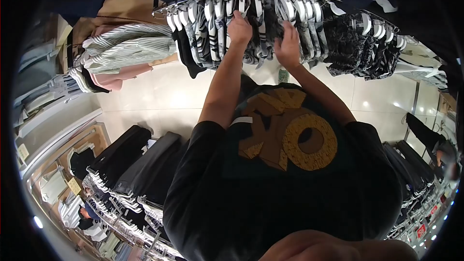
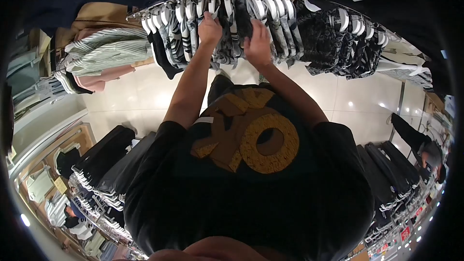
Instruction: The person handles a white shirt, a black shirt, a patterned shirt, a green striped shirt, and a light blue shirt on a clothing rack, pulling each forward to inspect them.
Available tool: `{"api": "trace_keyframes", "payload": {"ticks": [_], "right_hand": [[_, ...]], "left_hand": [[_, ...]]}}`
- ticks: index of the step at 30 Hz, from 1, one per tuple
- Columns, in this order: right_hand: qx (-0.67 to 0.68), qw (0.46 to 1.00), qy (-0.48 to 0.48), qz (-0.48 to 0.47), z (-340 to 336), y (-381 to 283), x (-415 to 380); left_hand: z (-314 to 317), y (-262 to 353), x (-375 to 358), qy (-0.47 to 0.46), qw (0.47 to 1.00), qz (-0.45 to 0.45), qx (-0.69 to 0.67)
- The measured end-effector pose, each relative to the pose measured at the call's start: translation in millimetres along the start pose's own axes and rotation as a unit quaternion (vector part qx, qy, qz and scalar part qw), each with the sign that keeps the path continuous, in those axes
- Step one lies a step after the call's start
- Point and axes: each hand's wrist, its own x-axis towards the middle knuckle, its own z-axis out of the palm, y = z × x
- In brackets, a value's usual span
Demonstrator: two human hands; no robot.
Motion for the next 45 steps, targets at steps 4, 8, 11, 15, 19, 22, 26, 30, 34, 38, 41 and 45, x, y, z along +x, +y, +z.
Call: {"api": "trace_keyframes", "payload": {"ticks": [4,8,11,15,19,22,26,30,34,38,41,45], "right_hand": [[0.032,0.994,-0.080,0.072,44,-27,16],[-0.063,0.934,-0.275,0.219,97,14,39],[-0.173,0.930,-0.218,0.239,93,23,35],[-0.189,0.911,-0.277,0.240,53,-2,22],[-0.087,0.981,0.041,0.168,65,-45,4],[-0.053,0.995,0.031,0.076,83,-76,8],[-0.049,0.899,-0.285,0.330,109,-45,48],[-0.076,0.896,-0.237,0.369,101,-39,51],[-0.127,0.978,0.121,0.110,114,-53,19],[-0.006,0.993,-0.075,0.086,156,-83,38],[0.015,0.933,-0.242,0.264,178,-77,70],[0.005,0.950,-0.197,0.241,168,-87,75]], "left_hand": [[-29,-24,-4,-0.049,0.998,-0.030,0.004],[-60,-54,5,-0.109,0.994,-0.025,0.009],[-60,-73,12,-0.144,0.989,0.004,0.038],[-42,-50,2,-0.177,0.984,-0.015,-0.005],[-41,-29,-4,-0.246,0.967,0.062,-0.012],[-76,-31,-23,-0.111,0.975,0.044,-0.187],[-81,-78,-20,0.178,0.968,0.147,-0.100],[-88,-98,-14,0.109,0.983,0.095,-0.115],[-82,-106,-16,0.065,0.978,0.073,-0.186],[-76,-107,-25,-0.065,0.981,0.052,-0.176],[-72,-117,-27,-0.139,0.970,0.065,-0.190],[-84,-131,-41,-0.146,0.970,0.066,-0.185]]}}
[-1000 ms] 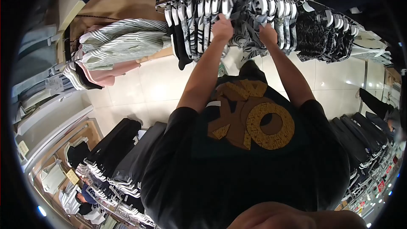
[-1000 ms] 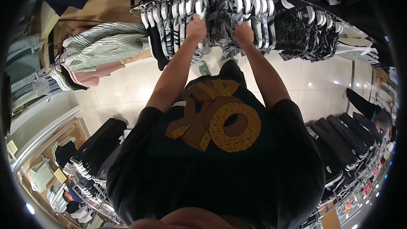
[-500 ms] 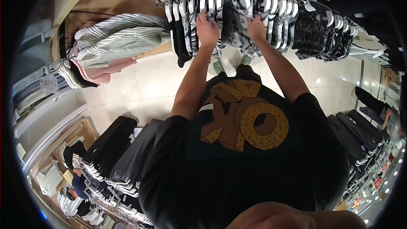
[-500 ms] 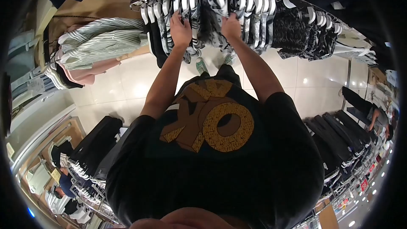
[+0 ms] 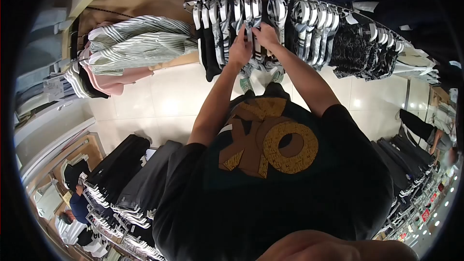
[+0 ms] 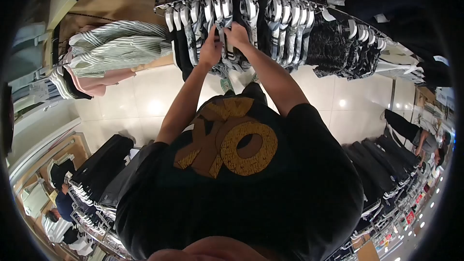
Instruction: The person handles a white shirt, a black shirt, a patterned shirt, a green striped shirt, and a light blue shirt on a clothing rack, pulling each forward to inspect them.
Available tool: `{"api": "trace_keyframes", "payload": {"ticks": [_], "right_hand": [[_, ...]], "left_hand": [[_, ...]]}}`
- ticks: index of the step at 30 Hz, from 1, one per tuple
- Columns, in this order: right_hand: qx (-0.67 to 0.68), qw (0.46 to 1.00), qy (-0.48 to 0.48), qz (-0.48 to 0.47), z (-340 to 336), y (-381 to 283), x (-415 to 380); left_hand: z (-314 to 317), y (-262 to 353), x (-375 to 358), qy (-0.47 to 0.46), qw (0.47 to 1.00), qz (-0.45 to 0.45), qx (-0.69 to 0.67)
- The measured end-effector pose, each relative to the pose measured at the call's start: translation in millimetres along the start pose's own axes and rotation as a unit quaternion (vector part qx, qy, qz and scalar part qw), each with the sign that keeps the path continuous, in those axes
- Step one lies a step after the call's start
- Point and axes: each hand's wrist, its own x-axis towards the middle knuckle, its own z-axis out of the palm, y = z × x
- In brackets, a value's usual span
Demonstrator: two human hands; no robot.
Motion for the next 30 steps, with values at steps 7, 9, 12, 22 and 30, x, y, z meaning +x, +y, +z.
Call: {"api": "trace_keyframes", "payload": {"ticks": [7,9,12,22,30], "right_hand": [[0.081,0.980,0.173,-0.051,-26,24,-72],[0.101,0.977,0.175,-0.065,-46,34,-102],[0.069,0.991,0.090,-0.066,-101,40,-148],[0.206,0.949,-0.222,-0.090,-364,-60,-256],[0.130,0.869,0.409,-0.244,-288,-69,-251]], "left_hand": [[-14,1,-72,-0.029,0.996,-0.072,-0.032],[-15,-1,-83,-0.042,0.995,-0.071,-0.052],[-19,10,-85,0.003,0.999,-0.024,-0.037],[-136,233,-94,-0.052,0.951,0.304,0.023],[-161,283,-92,0.040,0.982,0.177,0.046]]}}
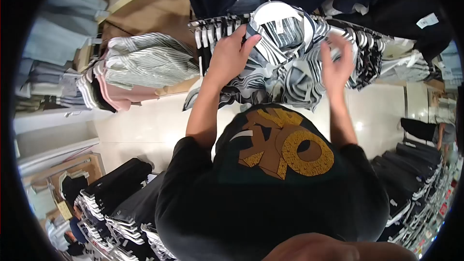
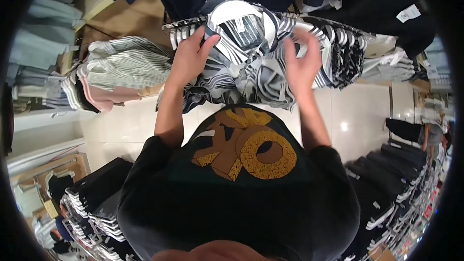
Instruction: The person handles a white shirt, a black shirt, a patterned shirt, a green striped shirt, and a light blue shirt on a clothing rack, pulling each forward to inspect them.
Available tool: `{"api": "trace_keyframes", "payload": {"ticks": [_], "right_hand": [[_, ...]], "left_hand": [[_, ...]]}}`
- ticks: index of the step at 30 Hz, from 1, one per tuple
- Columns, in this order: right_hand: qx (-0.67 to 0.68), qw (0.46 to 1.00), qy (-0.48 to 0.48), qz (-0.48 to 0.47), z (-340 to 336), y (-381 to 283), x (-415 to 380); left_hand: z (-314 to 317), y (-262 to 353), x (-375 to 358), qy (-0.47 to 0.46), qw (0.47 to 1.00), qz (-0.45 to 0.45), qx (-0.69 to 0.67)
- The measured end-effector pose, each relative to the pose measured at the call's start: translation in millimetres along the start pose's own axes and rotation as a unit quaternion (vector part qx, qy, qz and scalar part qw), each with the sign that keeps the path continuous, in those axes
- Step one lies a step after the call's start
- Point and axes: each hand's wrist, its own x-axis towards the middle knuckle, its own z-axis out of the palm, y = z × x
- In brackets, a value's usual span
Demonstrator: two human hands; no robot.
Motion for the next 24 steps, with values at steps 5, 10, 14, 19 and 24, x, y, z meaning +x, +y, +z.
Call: {"api": "trace_keyframes", "payload": {"ticks": [5,10,14,19,24], "right_hand": [[0.383,0.828,-0.296,0.283,15,-3,-58],[0.445,0.711,-0.424,0.341,8,-20,-51],[0.475,0.691,-0.389,0.382,3,-36,-58],[0.528,0.656,-0.424,0.332,-20,-66,-56],[0.427,0.764,-0.397,0.275,-42,-85,-61]], "left_hand": [[-16,38,-23,0.052,0.998,-0.022,-0.010],[0,61,-61,0.103,0.993,-0.058,-0.018],[2,52,-84,0.136,0.986,-0.084,-0.055],[4,50,-97,0.148,0.978,-0.101,-0.108],[-16,64,-100,0.143,0.980,-0.118,-0.067]]}}
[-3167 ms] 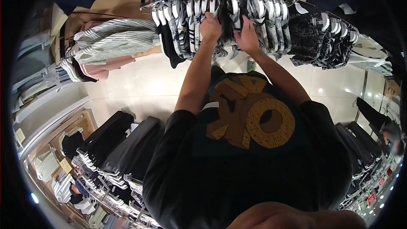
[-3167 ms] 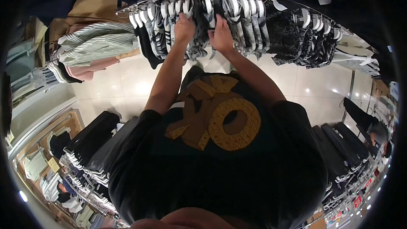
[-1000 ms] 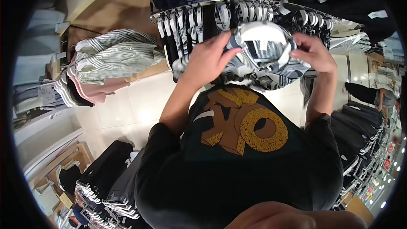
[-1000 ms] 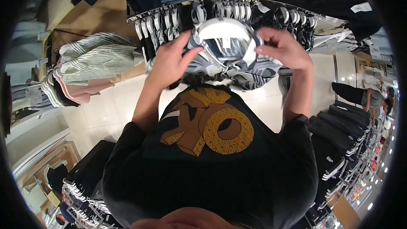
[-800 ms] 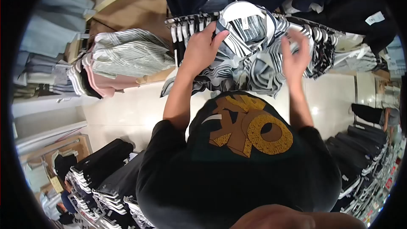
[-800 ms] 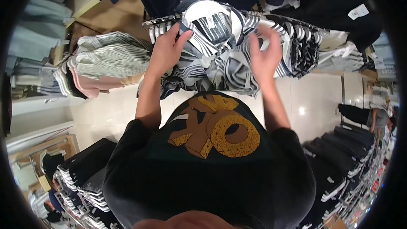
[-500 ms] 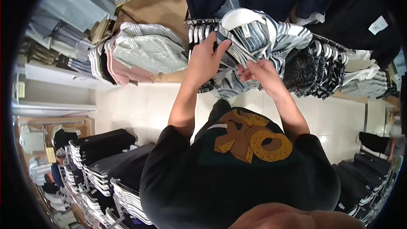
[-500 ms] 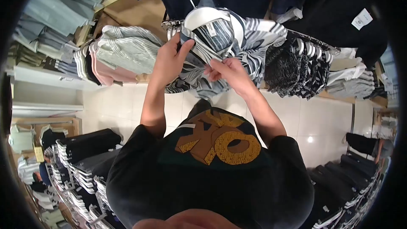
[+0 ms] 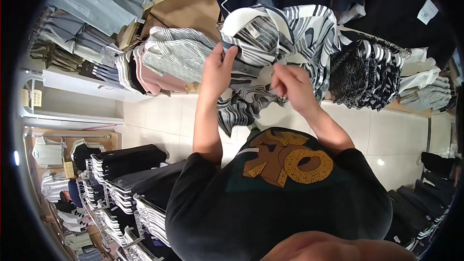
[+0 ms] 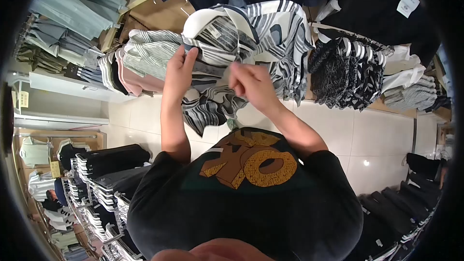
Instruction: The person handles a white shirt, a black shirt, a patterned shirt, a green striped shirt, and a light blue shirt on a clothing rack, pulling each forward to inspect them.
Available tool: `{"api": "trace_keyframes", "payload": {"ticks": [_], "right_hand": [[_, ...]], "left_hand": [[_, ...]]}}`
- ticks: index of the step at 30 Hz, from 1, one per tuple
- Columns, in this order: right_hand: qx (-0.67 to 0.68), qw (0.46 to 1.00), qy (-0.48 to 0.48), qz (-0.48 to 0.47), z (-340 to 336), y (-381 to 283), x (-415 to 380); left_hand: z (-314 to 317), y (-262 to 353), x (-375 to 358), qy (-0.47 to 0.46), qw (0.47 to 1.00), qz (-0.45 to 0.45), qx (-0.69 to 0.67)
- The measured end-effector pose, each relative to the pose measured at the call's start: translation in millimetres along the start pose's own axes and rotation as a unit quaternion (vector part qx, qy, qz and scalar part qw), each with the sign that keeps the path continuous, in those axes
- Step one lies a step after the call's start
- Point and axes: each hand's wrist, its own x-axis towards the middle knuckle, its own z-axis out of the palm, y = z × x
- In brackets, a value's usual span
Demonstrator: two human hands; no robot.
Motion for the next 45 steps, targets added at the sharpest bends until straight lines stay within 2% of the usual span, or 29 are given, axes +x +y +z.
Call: {"api": "trace_keyframes", "payload": {"ticks": [1,3,5,9,11,12,13,14,15,16,18,20,21,22,23,25,26,27,29,30,32,33,34,35,36,37,40,41,45], "right_hand": [[0.000,1.000,-0.004,0.003,-6,7,0],[0.025,0.964,0.213,-0.158,-16,26,9],[0.051,0.963,0.194,-0.181,-21,18,24],[-0.015,0.989,0.124,-0.085,-34,-16,25],[-0.115,0.993,0.026,-0.016,-47,-49,6],[-0.155,0.985,0.061,-0.044,-45,-62,-10],[-0.100,0.968,0.126,-0.195,-45,-59,-22],[-0.076,0.900,0.179,-0.390,-63,-55,-17],[-0.231,0.752,0.350,-0.509,-82,-65,-12],[-0.236,0.674,0.418,-0.562,-92,-80,-6],[-0.289,0.703,0.444,-0.475,-121,-82,5],[-0.337,0.864,0.283,-0.243,-125,-53,18],[-0.318,0.935,0.123,-0.093,-125,-20,20],[-0.321,0.944,-0.035,0.071,-124,13,22],[-0.383,0.916,-0.058,0.105,-128,55,9],[-0.504,0.840,-0.120,0.161,-134,140,-16],[-0.498,0.860,-0.109,0.016,-168,199,-36],[-0.577,0.810,-0.105,0.015,-169,185,-55],[-0.577,0.786,-0.146,0.167,-182,151,-68],[-0.353,0.917,-0.086,0.166,-169,127,-74],[0.001,0.987,-0.009,0.158,-160,89,-72],[-0.002,0.999,-0.025,0.028,-153,69,-61],[-0.002,0.994,-0.040,-0.103,-147,49,-51],[0.143,0.966,-0.147,-0.159,-129,43,-31],[0.284,0.903,-0.271,-0.177,-110,36,-12],[0.339,0.868,-0.314,-0.182,-99,31,2],[0.389,0.861,-0.288,-0.157,-77,29,7],[0.397,0.863,-0.275,-0.146,-75,31,6],[0.387,0.889,-0.224,-0.095,-77,40,-5]], "left_hand": [[-2,3,-2,0.004,1.000,-0.004,0.000],[-7,11,-6,-0.007,0.998,0.008,-0.057],[-13,20,-9,-0.027,0.993,-0.011,-0.111],[-24,33,-10,-0.076,0.995,0.004,-0.069],[-35,44,-5,-0.058,0.987,0.020,-0.151],[-45,52,-3,-0.065,0.987,0.013,-0.149],[-51,65,-5,-0.061,0.986,0.022,-0.154],[-61,76,-5,-0.069,0.987,0.034,-0.144],[-72,84,-6,-0.075,0.987,0.046,-0.133],[-81,91,-5,-0.075,0.985,0.065,-0.138],[-93,106,-4,-0.065,0.982,0.094,-0.150],[-102,120,8,-0.036,0.980,0.097,-0.172],[-108,124,18,-0.003,0.983,0.074,-0.170],[-112,128,26,0.054,0.985,0.050,-0.157],[-117,127,35,0.113,0.982,0.027,-0.146],[-162,86,56,0.070,0.985,0.079,-0.134],[-164,76,51,0.050,0.987,0.085,-0.129],[-154,70,37,0.077,0.990,0.061,-0.105],[-125,64,11,0.083,0.994,0.072,-0.005],[-109,54,0,0.068,0.992,0.104,0.007],[-75,33,-18,0.031,0.988,0.151,0.008],[-56,23,-28,0.010,0.987,0.159,0.001],[-36,22,-38,0.001,0.994,0.112,-0.009],[-24,-3,-39,-0.056,0.982,0.180,-0.026],[-3,16,-54,-0.055,0.993,0.080,-0.073],[12,23,-61,-0.068,0.992,0.058,-0.093],[36,35,-75,-0.107,0.980,0.104,-0.130],[40,38,-78,-0.121,0.972,0.160,-0.119],[53,43,-83,-0.120,0.982,0.127,-0.067]]}}
